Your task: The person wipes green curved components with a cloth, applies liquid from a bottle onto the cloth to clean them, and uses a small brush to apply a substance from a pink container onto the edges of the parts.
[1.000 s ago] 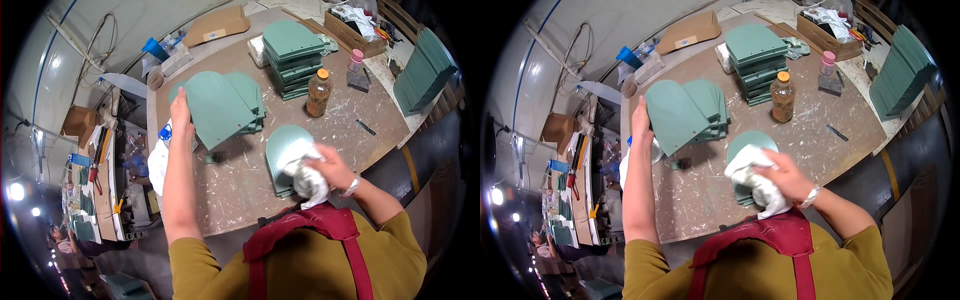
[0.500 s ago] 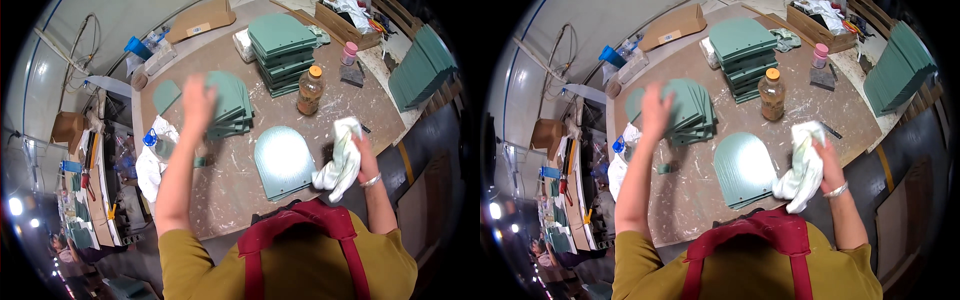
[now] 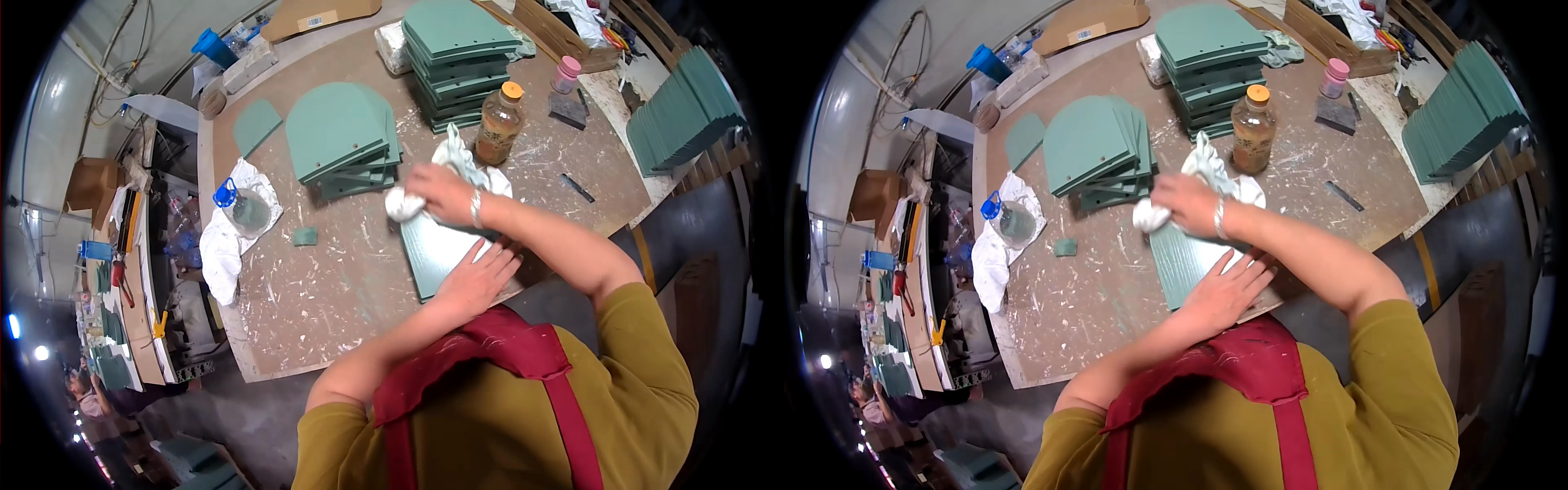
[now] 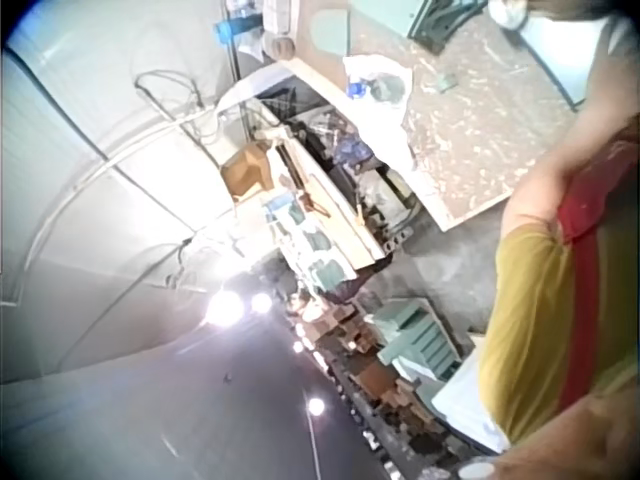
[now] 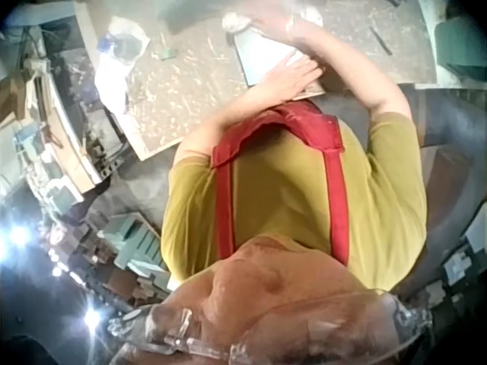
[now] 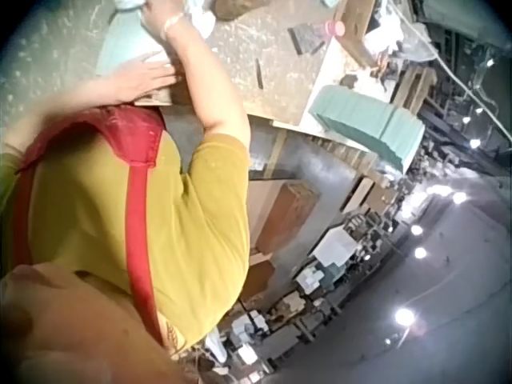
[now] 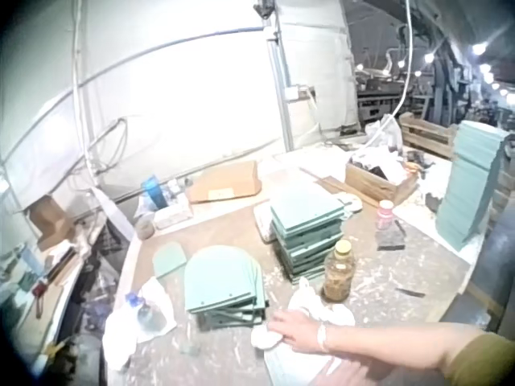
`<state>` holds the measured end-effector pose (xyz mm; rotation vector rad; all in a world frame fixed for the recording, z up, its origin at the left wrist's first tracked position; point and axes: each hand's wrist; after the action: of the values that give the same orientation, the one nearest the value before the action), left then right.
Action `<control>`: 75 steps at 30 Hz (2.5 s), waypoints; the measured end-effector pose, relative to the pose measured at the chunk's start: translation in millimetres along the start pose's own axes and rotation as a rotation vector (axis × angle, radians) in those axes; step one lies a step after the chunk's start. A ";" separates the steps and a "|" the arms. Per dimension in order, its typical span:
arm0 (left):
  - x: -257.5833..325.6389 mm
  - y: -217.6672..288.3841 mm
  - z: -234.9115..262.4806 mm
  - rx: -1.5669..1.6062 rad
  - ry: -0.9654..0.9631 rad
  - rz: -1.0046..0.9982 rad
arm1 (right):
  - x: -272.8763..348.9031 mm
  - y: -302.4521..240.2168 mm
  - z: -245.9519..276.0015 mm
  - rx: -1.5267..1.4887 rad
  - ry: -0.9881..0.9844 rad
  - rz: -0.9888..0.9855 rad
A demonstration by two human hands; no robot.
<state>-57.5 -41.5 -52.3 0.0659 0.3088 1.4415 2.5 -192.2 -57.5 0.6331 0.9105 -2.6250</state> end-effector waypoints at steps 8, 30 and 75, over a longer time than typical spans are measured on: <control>6.1 -19.3 11.6 0.724 0.169 0.278 | 25.7 -44.0 67.4 -0.058 0.169 -0.231; -165.8 -123.9 -1.6 0.995 0.487 0.582 | 16.8 27.9 157.7 0.167 0.349 -0.243; -189.5 -94.9 65.9 0.083 0.168 0.180 | 182.6 40.4 135.0 -2.091 0.897 -0.474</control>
<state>31.9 -230.9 21.1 0.0405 0.5106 1.6157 -180.0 -332.2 -73.2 0.7463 3.1366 -0.1635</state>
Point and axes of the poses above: each hand's wrist, its own x-axis away from the middle knuckle, its own z-axis out of the back of the hand, y = z × x, and after that the axes turned 1 degree about y, right-handed
